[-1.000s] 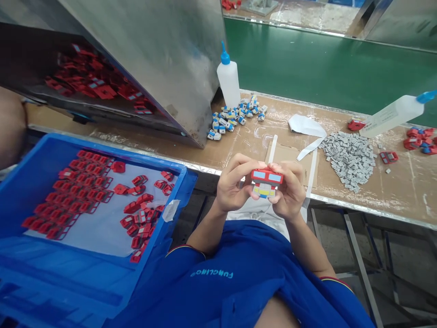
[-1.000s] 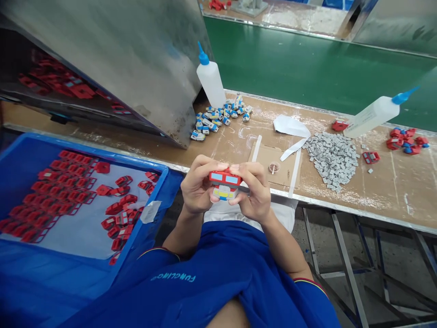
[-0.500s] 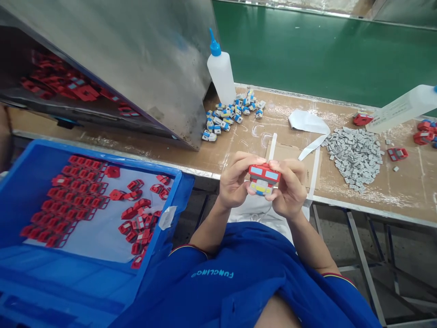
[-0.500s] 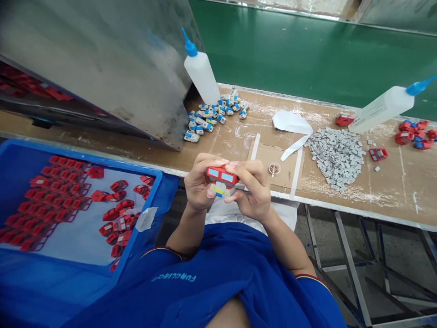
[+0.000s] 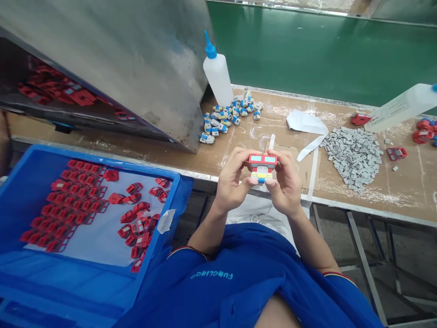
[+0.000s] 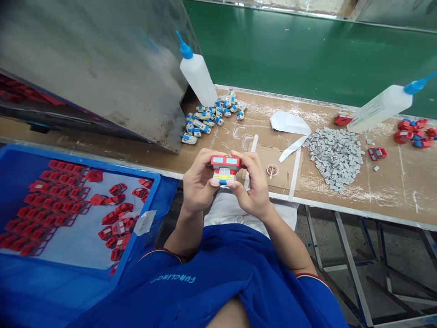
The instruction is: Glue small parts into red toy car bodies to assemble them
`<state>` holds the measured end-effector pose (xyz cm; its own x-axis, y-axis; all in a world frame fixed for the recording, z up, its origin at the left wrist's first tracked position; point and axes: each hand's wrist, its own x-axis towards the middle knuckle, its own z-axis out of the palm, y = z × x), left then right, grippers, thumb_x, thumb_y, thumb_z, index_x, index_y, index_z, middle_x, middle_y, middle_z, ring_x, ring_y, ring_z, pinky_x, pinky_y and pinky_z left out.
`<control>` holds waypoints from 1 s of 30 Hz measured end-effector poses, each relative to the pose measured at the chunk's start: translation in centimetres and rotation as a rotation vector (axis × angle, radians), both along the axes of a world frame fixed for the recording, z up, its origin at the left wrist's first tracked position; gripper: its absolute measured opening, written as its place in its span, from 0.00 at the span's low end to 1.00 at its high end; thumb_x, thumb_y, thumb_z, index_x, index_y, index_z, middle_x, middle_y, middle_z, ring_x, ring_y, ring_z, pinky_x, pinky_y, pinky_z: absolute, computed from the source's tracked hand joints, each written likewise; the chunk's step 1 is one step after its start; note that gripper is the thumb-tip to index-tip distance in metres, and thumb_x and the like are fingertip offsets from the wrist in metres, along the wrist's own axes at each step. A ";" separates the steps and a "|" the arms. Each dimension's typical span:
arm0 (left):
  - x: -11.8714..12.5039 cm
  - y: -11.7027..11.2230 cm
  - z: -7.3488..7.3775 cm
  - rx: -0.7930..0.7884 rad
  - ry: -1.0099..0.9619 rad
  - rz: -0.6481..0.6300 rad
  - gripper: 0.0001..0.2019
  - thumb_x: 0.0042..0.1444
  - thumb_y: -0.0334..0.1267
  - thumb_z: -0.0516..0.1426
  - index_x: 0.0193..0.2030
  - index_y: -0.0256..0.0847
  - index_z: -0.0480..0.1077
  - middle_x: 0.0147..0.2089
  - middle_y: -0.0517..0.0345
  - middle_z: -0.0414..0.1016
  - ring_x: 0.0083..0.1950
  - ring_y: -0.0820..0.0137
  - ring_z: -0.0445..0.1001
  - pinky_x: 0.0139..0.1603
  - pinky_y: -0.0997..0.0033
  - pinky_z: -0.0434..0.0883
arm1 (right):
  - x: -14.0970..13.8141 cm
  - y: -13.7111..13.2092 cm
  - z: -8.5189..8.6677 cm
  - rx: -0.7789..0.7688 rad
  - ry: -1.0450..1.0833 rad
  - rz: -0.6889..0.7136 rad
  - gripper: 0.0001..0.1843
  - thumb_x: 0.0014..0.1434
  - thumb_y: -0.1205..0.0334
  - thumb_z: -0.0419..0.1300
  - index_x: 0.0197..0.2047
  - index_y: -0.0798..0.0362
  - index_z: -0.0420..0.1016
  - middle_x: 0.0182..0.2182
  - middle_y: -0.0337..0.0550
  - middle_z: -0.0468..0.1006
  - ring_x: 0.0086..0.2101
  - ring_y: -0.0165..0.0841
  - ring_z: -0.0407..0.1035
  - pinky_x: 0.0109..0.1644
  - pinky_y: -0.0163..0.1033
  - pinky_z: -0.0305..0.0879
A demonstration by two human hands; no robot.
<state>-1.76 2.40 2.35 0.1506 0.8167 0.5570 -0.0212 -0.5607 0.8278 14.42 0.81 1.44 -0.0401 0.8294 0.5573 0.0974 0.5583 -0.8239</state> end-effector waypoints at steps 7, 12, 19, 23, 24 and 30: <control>0.2 0.0 -0.5 0.063 0.040 0.035 0.28 0.69 0.63 0.60 0.63 0.45 0.78 0.51 0.50 0.77 0.46 0.65 0.75 0.46 0.65 0.74 | 0.1 0.2 -1.1 0.146 -0.066 -0.158 0.26 0.74 0.37 0.56 0.67 0.41 0.72 0.47 0.47 0.73 0.45 0.43 0.73 0.46 0.51 0.77; 0.2 -0.1 -0.8 0.072 0.042 0.034 0.28 0.68 0.64 0.61 0.64 0.47 0.78 0.51 0.50 0.78 0.45 0.64 0.75 0.46 0.64 0.75 | 0.2 -0.3 -1.6 0.138 -0.064 -0.171 0.27 0.73 0.35 0.56 0.67 0.39 0.72 0.50 0.49 0.75 0.47 0.46 0.75 0.49 0.55 0.79; 0.1 0.3 -0.6 0.157 0.012 -0.009 0.26 0.68 0.61 0.63 0.65 0.50 0.79 0.51 0.52 0.79 0.47 0.64 0.76 0.47 0.64 0.76 | 0.4 -0.8 -1.6 0.140 0.000 -0.156 0.26 0.72 0.37 0.59 0.67 0.37 0.72 0.51 0.48 0.76 0.49 0.46 0.77 0.53 0.58 0.80; 0.1 0.4 -0.1 0.106 0.062 -0.037 0.29 0.68 0.63 0.62 0.66 0.47 0.78 0.49 0.51 0.79 0.45 0.65 0.75 0.44 0.66 0.76 | 0.0 -1.3 -1.0 0.042 0.033 -0.181 0.29 0.70 0.34 0.62 0.65 0.41 0.76 0.48 0.48 0.76 0.47 0.44 0.77 0.49 0.53 0.81; 0.0 0.5 0.1 0.075 0.080 -0.048 0.31 0.69 0.63 0.61 0.68 0.47 0.76 0.50 0.51 0.79 0.44 0.66 0.76 0.44 0.66 0.76 | -0.1 -1.5 -0.7 -0.035 0.075 -0.193 0.29 0.69 0.34 0.63 0.64 0.42 0.76 0.47 0.47 0.77 0.46 0.43 0.77 0.48 0.51 0.81; -0.2 1.0 0.8 0.101 0.317 -0.067 0.29 0.66 0.57 0.66 0.67 0.43 0.76 0.46 0.52 0.83 0.39 0.69 0.76 0.40 0.70 0.74 | 0.4 -1.8 0.8 -0.660 0.508 0.018 0.28 0.68 0.30 0.62 0.51 0.46 0.81 0.42 0.44 0.85 0.42 0.38 0.81 0.45 0.45 0.83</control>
<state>-1.93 3.39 3.13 0.3808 0.7420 0.5518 0.1888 -0.6466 0.7391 14.79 -0.96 2.23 0.0689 0.9936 -0.0896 -0.3786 -0.0571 -0.9238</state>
